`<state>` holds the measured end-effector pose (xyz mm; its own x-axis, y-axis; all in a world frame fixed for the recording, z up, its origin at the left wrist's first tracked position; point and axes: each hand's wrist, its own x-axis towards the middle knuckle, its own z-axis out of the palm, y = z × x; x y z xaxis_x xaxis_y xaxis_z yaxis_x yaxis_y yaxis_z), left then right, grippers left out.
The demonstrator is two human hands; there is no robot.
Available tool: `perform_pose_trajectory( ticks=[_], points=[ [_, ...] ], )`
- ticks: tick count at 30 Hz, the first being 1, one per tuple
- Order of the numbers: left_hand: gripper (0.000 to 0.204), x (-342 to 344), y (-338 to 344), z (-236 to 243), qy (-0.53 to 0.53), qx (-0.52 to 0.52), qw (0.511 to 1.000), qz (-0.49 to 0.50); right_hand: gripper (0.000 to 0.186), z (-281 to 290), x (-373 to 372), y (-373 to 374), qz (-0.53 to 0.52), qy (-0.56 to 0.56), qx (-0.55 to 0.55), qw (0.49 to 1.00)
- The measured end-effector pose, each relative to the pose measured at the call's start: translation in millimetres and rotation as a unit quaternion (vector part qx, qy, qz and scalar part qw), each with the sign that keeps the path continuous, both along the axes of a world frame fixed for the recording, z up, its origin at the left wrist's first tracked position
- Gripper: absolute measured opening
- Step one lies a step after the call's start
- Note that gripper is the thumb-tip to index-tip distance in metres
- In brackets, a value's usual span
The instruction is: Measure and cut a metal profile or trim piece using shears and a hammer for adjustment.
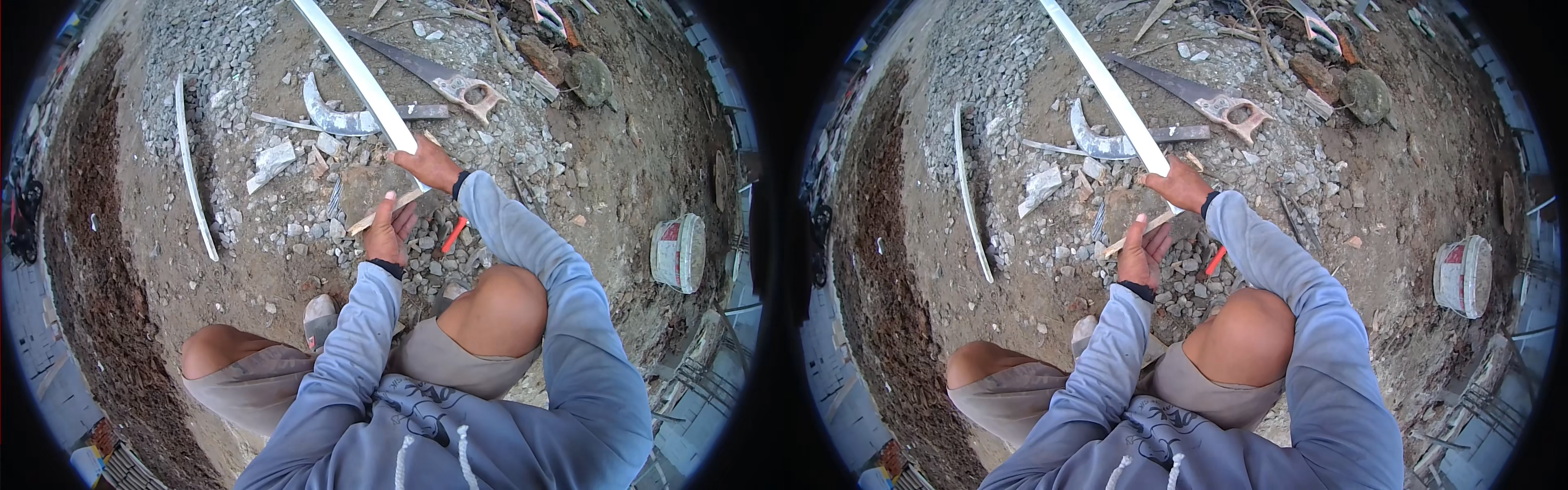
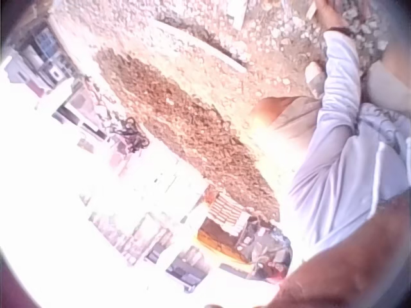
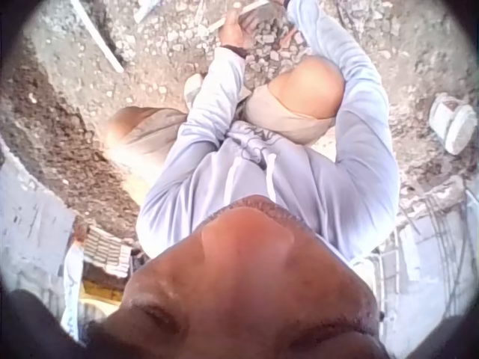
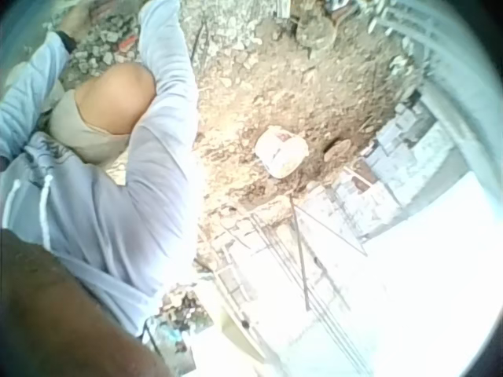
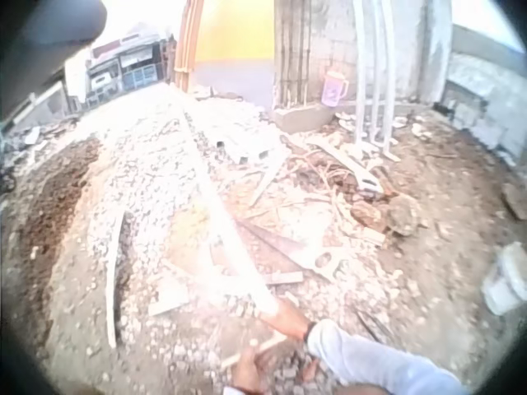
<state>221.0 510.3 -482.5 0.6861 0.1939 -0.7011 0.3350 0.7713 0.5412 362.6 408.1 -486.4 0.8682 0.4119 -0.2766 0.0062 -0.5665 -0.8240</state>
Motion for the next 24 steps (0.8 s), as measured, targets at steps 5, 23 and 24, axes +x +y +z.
perform_pose_trajectory(
  ticks=[5,23,24],
  points=[
    [0.057,2,-2,2,0.021,0.008,1.000,-0.008,0.061,3,-1,-4,-0.001,0.024,0.011,1.000],
    [0.063,4,-1,-16,0.029,-0.033,0.998,-0.047,0.058,2,-5,-11,-0.012,0.016,-0.022,1.000],
    [0.063,4,-3,-18,0.029,-0.033,0.998,-0.046,0.058,-3,-4,-13,-0.012,0.016,-0.022,1.000]
  ],
)
